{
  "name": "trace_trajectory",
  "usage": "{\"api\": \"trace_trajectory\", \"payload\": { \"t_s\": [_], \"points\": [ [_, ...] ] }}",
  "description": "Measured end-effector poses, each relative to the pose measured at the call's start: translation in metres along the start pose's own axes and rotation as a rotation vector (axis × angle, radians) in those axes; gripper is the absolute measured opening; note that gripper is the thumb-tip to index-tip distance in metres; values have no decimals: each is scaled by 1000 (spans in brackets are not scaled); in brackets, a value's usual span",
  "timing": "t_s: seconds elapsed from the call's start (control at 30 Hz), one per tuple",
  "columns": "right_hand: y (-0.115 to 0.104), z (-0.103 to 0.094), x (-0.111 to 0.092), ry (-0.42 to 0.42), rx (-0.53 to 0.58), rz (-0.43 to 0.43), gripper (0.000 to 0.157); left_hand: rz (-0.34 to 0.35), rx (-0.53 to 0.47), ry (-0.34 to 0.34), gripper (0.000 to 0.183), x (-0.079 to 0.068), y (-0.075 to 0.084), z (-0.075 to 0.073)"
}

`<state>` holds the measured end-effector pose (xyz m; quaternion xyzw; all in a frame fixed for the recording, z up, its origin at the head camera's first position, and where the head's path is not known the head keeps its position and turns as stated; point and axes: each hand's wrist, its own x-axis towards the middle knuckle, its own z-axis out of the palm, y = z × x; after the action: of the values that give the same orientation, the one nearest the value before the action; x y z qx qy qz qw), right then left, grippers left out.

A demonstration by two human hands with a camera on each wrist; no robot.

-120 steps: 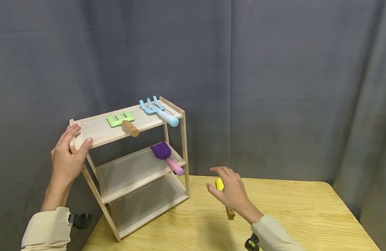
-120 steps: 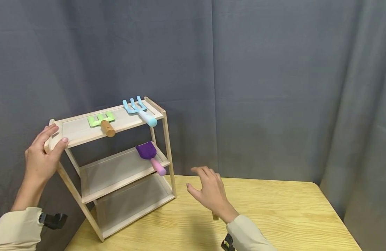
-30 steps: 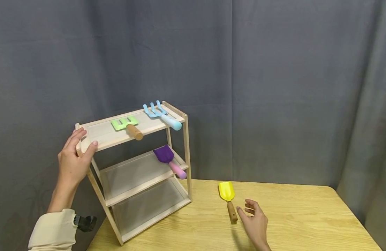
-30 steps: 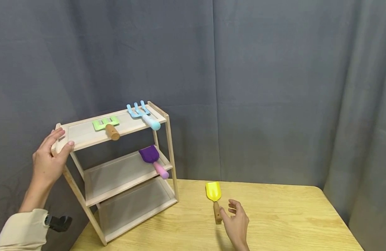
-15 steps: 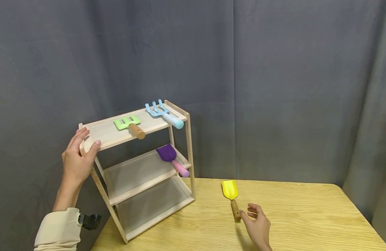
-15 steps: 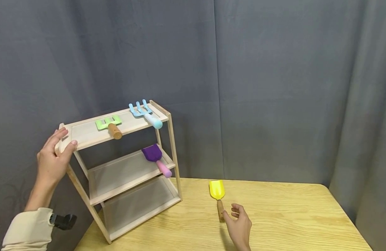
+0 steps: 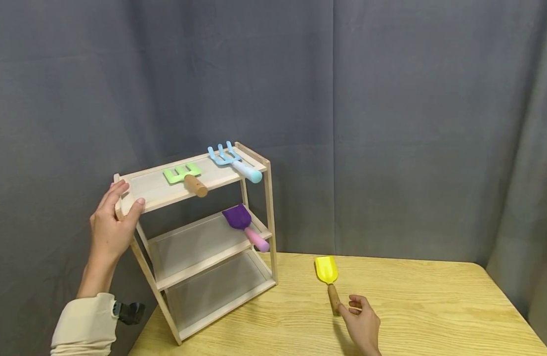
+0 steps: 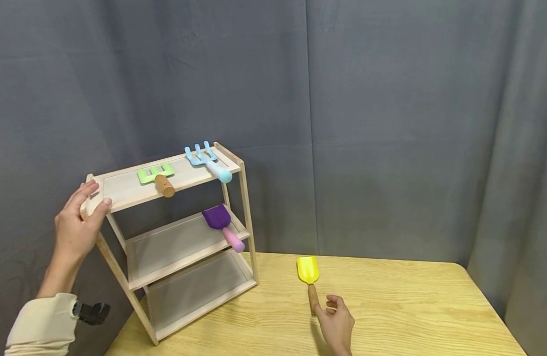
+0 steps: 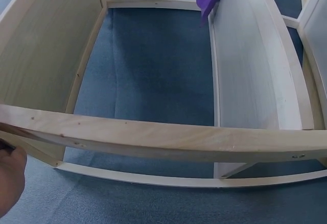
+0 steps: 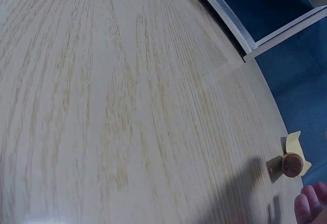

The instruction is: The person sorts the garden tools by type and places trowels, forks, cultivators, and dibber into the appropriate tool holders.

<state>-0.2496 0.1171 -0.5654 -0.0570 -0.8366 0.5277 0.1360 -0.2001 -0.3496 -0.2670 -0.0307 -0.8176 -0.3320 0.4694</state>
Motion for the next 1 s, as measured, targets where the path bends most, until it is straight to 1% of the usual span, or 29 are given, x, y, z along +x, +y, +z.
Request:
{"api": "trace_trajectory", "payload": {
  "t_s": [0.3, 0.53, 0.83, 1.0],
  "points": [
    [2, 7, -1, -38, -19, 75, 50, 0, -10, 6, 47, 1, 1, -2],
    [3, 11, -3, -54, -44, 105, 49, 0, -7, -1, 48, 1, 2, -1],
    [6, 14, 3, -93, -85, 87, 49, 7, -6, 9, 48, -1, 1, -1],
    [7, 16, 7, -110, -97, 99, 49, 10, -2, 0, 48, -1, -1, -1]
  ]
}}
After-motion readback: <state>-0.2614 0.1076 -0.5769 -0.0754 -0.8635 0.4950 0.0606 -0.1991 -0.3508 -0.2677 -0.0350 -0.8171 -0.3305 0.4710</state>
